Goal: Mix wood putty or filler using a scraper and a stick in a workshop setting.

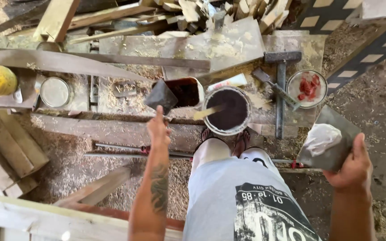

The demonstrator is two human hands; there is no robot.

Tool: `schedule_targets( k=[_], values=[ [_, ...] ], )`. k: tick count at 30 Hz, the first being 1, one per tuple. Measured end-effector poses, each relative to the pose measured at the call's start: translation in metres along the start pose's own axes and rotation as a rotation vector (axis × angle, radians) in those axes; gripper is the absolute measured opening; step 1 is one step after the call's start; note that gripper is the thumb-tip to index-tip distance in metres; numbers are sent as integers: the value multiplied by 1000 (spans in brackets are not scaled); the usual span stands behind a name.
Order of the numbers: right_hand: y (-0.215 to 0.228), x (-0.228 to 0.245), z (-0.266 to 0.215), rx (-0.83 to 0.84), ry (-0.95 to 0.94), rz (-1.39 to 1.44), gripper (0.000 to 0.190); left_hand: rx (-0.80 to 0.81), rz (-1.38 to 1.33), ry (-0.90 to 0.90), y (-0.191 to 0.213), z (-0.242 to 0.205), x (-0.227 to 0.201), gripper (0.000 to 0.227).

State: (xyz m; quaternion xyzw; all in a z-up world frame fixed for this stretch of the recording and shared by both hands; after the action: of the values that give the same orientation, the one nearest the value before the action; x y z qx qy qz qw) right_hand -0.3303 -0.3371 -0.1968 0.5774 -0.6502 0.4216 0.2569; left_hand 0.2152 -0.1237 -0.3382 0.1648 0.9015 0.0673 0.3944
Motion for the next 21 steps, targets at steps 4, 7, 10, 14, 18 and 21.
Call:
schedule_targets(
  k=[4, 7, 10, 14, 18, 21],
  values=[
    [4, -34, -1, -30, -66, 175, 53, 240, -121, -47, -29, 25, 23, 34],
    [-35, -16, -10, -49, 36, 151, 49, 303, -184, -105, -36, 20, 3, 26],
    [-63, -17, -20, -25, 21, 231, 54, 271, -232, -77, -8, -6, -22, 31],
    [-102, -23, -33, 78, -9, 397, 56, 360, -418, -247, 31, -21, -79, 36],
    [-115, -35, -42, 164, -15, 499, 57, 742, -662, -393, 41, -51, -150, 33],
    [-127, -33, -44, 195, -33, 469, 58, 830, -691, -317, 28, -90, -188, 35]
  ],
)
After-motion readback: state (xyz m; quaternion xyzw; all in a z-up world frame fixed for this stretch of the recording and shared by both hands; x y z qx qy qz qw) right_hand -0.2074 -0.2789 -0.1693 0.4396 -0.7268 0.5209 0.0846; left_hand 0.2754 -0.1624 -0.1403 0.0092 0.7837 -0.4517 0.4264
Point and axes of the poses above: each hand's wrist, its own z-axis towards the middle knuckle, its own y-axis out of the back of the hand, x = y × z, the point moved 10 cm from there along z, towards the middle knuckle, and after that the axes turned 8 degrees about -z, right-handed, at the moved point
